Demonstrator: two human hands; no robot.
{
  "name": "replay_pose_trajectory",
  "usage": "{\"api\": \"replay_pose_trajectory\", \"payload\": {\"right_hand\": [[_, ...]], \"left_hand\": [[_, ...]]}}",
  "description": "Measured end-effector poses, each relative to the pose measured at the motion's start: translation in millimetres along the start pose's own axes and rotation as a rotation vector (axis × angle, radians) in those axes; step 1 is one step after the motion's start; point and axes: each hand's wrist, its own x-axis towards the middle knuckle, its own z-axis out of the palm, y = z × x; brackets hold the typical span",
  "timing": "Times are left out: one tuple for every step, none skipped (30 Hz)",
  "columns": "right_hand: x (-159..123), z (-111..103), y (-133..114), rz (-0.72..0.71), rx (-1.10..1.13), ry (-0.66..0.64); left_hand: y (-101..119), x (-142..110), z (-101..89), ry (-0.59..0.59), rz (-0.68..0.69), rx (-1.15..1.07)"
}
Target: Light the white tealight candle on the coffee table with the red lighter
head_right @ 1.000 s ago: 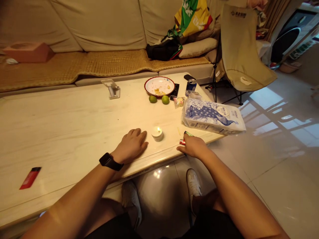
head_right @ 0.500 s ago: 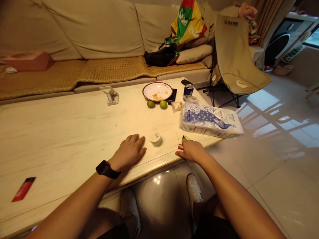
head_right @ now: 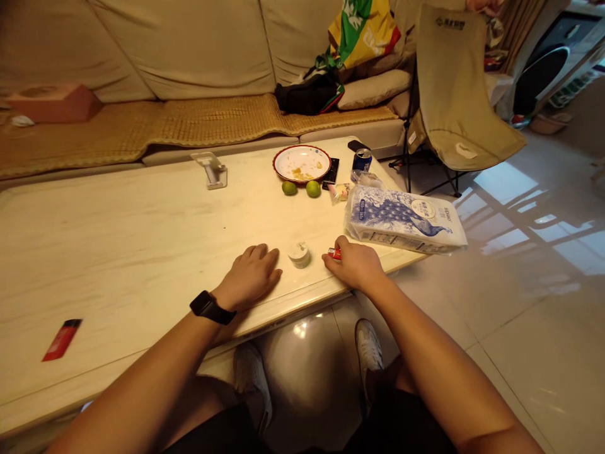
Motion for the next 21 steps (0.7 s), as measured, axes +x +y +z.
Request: {"api": "replay_pose_trajectory", "payload": {"right_hand": [[1,-1,-3,-0.008,0.007,0.008],[2,-1,-6,-0.015,0.012,0.017],[2,-2,-10,-0.023,0.018,0.025],[3,-3,-13,-0.029,0.024,0.033],[4,-3,-17,-0.036,0.031,0.039],[5,-4,-20,-0.043,0.036,0.040],[6,-5,-24,-0.049,0.042,0.041],[7,-5,-27,-0.059,0.047,0.039],[9,-6,-30,-0.069,0.052,0.037],[10,-6,-32,-0.078,0.055,0.035],[11,-6,-35,-0.086,0.057,0.032],[11,-7,-37,-0.091,0.057,0.029],[12,-7,-38,-0.096,0.056,0.029],[13,-8,-40,-0.099,0.055,0.030],[13,-8,-41,-0.101,0.053,0.031],[14,-8,-42,-0.101,0.053,0.030],[14,-9,-43,-0.100,0.054,0.028],[14,-9,-44,-0.100,0.055,0.025],[14,-9,-45,-0.100,0.056,0.023],[15,-9,-46,-0.101,0.056,0.021],[15,-9,-47,-0.103,0.054,0.023]], "left_hand": [[0,0,0.4,0.003,0.002,0.005],[0,0,0.7,0.005,0.004,0.007],[0,0,0.9,0.005,0.004,0.008],[0,0,1.0,0.006,0.004,0.006],[0,-1,1.1,0.006,0.004,0.004],[0,-1,1.2,0.006,0.004,0.000],[0,-1,1.3,0.005,0.003,-0.002],[0,-1,1.3,0.004,0.000,-0.003],[0,-1,1.3,0.003,-0.004,-0.002],[1,-1,1.1,0.002,-0.007,-0.002],[1,-1,0.8,0.000,-0.009,-0.002],[1,-1,0.5,-0.003,-0.011,-0.004],[1,-1,0.2,-0.007,-0.014,-0.006],[1,-1,0.0,-0.011,-0.014,-0.010],[1,-1,0.0,-0.013,-0.013,-0.013],[1,-1,0.1,-0.012,-0.013,-0.013],[1,-1,0.4,-0.010,-0.011,-0.011],[1,-1,0.9,-0.005,-0.009,-0.006],[1,-1,1.4,0.000,-0.005,-0.001],[1,-1,1.9,0.004,-0.002,0.005],[1,-1,2.2,0.007,-0.001,0.011]]}}
